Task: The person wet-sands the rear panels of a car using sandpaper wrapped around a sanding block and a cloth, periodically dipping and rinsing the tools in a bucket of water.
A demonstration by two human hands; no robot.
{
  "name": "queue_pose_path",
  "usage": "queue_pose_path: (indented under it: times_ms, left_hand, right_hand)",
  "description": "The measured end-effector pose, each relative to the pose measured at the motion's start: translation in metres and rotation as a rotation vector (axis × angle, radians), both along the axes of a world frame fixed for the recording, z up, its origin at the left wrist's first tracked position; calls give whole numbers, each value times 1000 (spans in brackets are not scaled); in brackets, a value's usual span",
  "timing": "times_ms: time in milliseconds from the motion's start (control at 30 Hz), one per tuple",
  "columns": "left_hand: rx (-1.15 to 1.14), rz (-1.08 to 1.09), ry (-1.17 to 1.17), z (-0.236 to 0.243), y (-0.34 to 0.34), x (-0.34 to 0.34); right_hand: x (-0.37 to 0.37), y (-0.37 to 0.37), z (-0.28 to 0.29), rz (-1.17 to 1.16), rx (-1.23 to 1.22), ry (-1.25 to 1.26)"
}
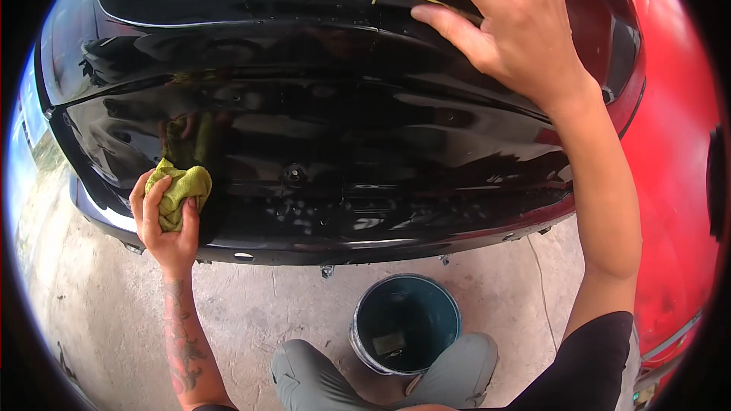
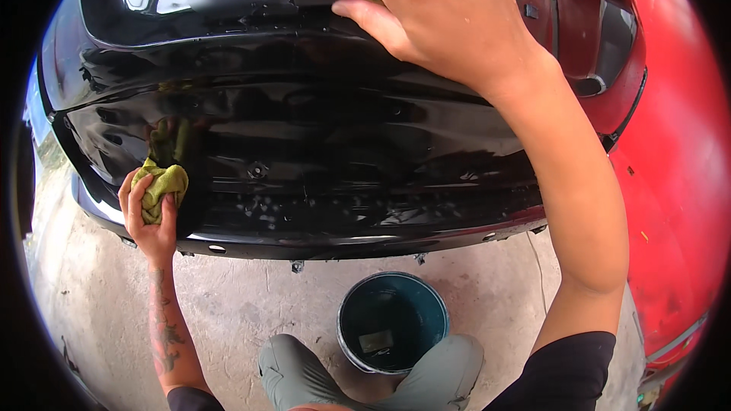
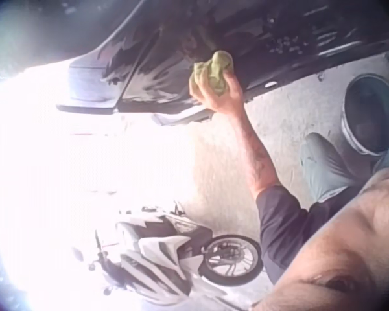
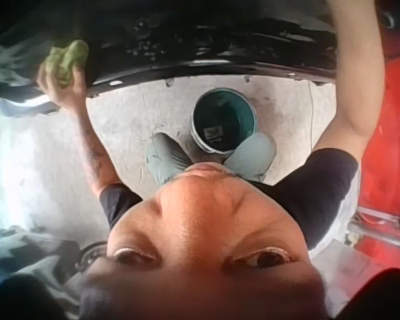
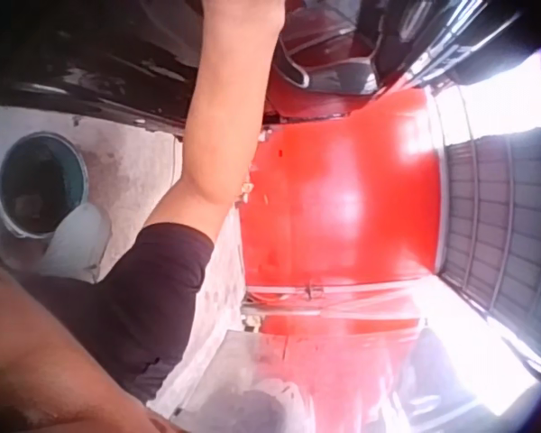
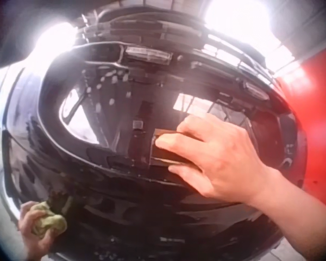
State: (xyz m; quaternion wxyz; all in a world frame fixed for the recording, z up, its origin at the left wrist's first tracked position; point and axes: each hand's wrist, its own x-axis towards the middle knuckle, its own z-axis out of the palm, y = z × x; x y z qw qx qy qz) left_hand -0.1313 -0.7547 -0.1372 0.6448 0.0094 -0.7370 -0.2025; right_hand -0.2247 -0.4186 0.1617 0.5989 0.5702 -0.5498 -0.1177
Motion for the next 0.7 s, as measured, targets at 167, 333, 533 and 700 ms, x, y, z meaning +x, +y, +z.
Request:
queue_pose_path:
  times_ms: [167,333,533,700]
  left_hand:
    - [9,-10,-4,0,0,0]
    - [4,-1,4,-1,-1,-1]
    - [12,-15,-1,0,-1,0]
    - [12,-7,6,0,-1,-1]
  right_hand:
    - [0,1,2,-36,5,-48]
    - [10,9,0,-61,8,14]
    - [4,-2,0,-6,15,-42]
    - [2,0,-1,-8,18,12]
